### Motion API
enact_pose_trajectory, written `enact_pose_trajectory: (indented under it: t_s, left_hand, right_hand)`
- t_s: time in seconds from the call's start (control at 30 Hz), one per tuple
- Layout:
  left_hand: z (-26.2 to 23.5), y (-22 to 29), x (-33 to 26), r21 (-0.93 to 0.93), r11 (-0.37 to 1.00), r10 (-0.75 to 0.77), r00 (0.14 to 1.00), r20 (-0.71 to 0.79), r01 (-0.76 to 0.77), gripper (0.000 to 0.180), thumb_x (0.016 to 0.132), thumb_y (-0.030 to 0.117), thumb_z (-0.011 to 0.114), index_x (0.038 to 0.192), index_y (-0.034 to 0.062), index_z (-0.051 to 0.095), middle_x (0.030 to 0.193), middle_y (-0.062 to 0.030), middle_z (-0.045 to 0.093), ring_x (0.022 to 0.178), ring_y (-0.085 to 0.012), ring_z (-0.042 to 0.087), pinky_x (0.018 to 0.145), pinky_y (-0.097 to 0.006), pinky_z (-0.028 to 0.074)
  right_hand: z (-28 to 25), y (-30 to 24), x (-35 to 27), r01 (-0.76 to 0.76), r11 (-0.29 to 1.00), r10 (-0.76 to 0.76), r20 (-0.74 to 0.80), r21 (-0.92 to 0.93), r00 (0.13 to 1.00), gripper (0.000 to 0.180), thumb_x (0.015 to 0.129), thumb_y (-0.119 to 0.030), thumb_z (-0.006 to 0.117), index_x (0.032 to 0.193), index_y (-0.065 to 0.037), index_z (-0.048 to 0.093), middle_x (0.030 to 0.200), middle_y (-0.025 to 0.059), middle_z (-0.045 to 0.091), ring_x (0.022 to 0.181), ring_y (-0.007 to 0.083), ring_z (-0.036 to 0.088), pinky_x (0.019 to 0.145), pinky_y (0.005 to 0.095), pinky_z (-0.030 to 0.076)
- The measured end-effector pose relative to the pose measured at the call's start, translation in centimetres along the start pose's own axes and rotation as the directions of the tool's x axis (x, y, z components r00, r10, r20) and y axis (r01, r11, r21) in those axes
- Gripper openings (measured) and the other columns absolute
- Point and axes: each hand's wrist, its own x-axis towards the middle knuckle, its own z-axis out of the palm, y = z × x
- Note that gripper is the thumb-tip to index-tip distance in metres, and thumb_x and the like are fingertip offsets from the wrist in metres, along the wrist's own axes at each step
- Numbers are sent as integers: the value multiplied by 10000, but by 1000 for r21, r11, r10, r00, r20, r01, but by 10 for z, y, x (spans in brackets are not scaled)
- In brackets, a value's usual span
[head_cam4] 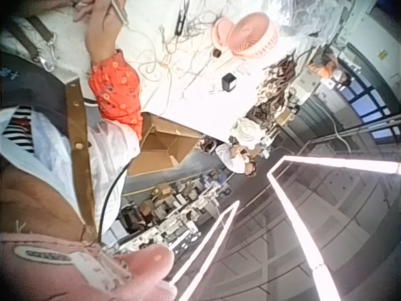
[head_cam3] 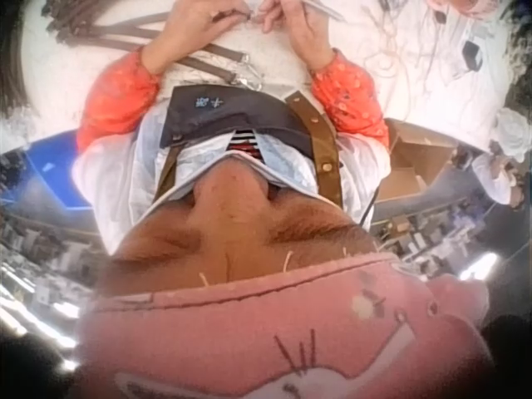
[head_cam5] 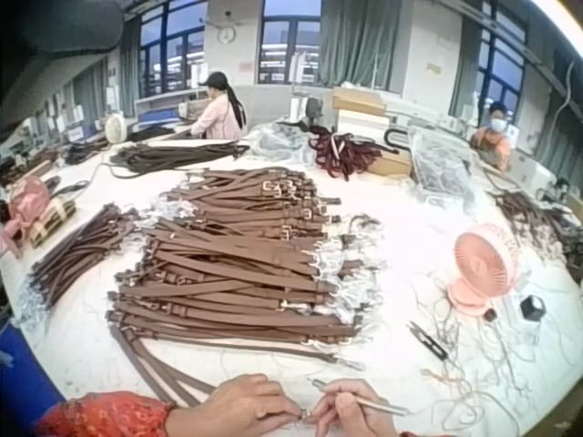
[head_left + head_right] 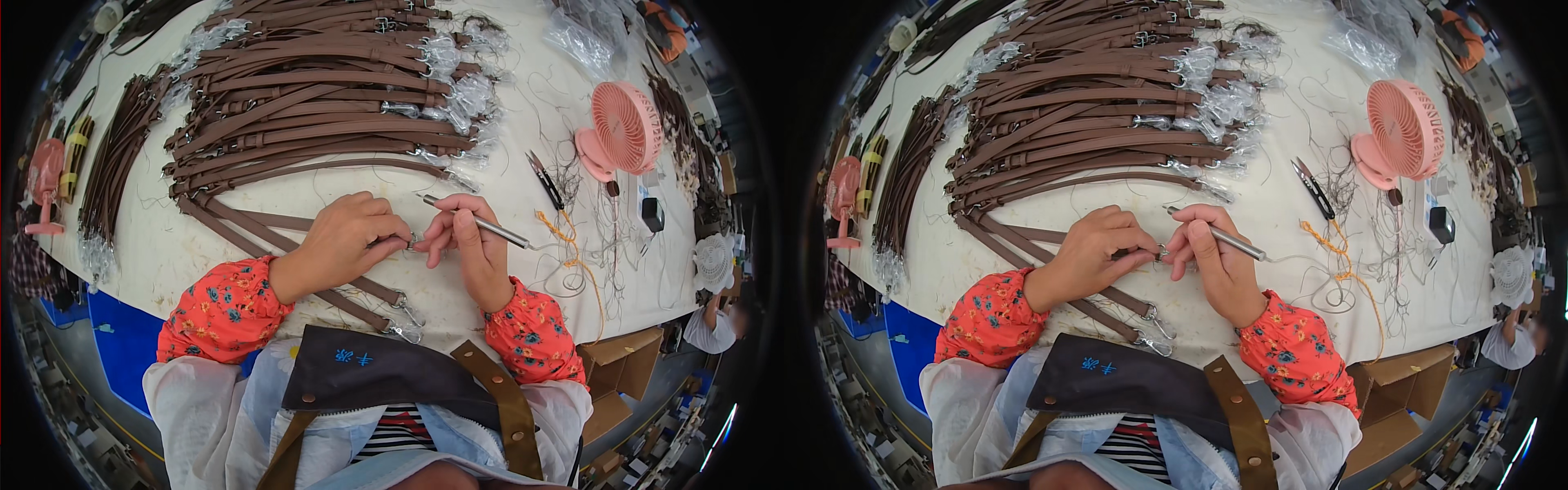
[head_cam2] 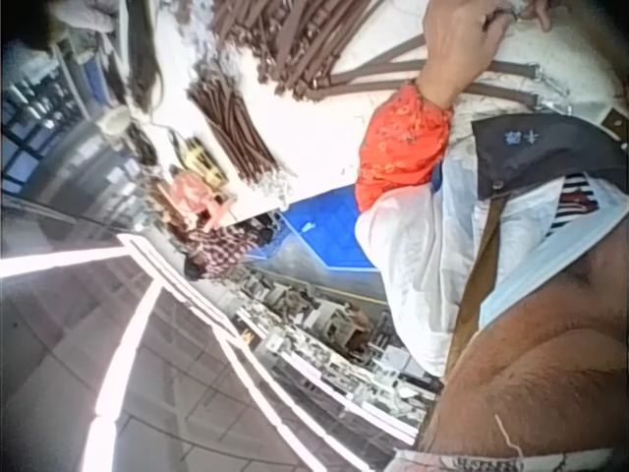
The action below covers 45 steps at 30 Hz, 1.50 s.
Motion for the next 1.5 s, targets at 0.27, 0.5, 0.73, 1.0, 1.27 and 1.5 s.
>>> enact_pose_trajectory:
  t_s: [0.27, 0.5, 0.73, 1.0, 1.27, 1.5]
  left_hand:
    - [-20, -2, 1, -157, 958, -230, 969, 86, 241, 81, 816, 69, 716, 869, 19, 682, 744, -79, 622, 638, -187, 575, 590, -303, 463]
    - [-33, -1, 0, -226, 925, -279, 950, 143, 306, 80, 824, 65, 717, 859, 4, 678, 735, -64, 616, 612, -130, 558, 570, -278, 454]
    - [-32, 0, -1, -200, 944, -231, 958, 171, 263, 108, 817, 121, 717, 861, 28, 686, 758, -104, 630, 674, -227, 591, 626, -341, 478]
    - [-32, 0, -1, -188, 945, -233, 955, 182, 267, 110, 820, 130, 713, 858, 32, 682, 761, -101, 625, 694, -235, 589, 642, -346, 477]
    - [-31, -8, -4, -175, 982, 104, 969, 224, -65, 128, 797, 112, 738, 844, 46, 639, 871, -50, 611, 777, -188, 575, 624, -313, 477]
    - [-15, 5, -4, -40, 986, -156, 981, 118, 161, 190, 796, 113, 711, 940, 80, 592, 1011, -80, 508, 775, -260, 567, 697, -366, 471]
  right_hand:
    - [-5, -1, -1, -79, 992, 86, 66, -95, 994, 357, 1049, -305, 421, 1090, 20, 562, 749, 54, 604, 593, 92, 569, 561, 223, 461]
    - [-3, -3, -2, -119, 980, 135, 97, -161, 986, 367, 1043, -323, 438, 1056, 10, 592, 725, 30, 597, 571, 79, 561, 540, 216, 451]
    - [-3, -3, -1, -115, 978, 134, 98, -177, 986, 355, 1044, -312, 440, 1054, 7, 594, 723, 26, 603, 576, 75, 569, 535, 214, 450]
    - [-3, -3, -1, -108, 976, 129, 101, -190, 987, 343, 1045, -295, 437, 1047, 9, 594, 717, 29, 602, 573, 77, 569, 534, 217, 451]
    - [-3, -2, -1, -103, 978, 121, 92, -180, 988, 346, 1045, -297, 436, 1043, 11, 594, 708, 33, 599, 568, 79, 566, 528, 219, 450]
    - [-4, -1, -1, -93, 981, 109, 89, -172, 990, 366, 1043, -319, 438, 1033, 13, 594, 705, 37, 601, 557, 84, 565, 524, 218, 450]
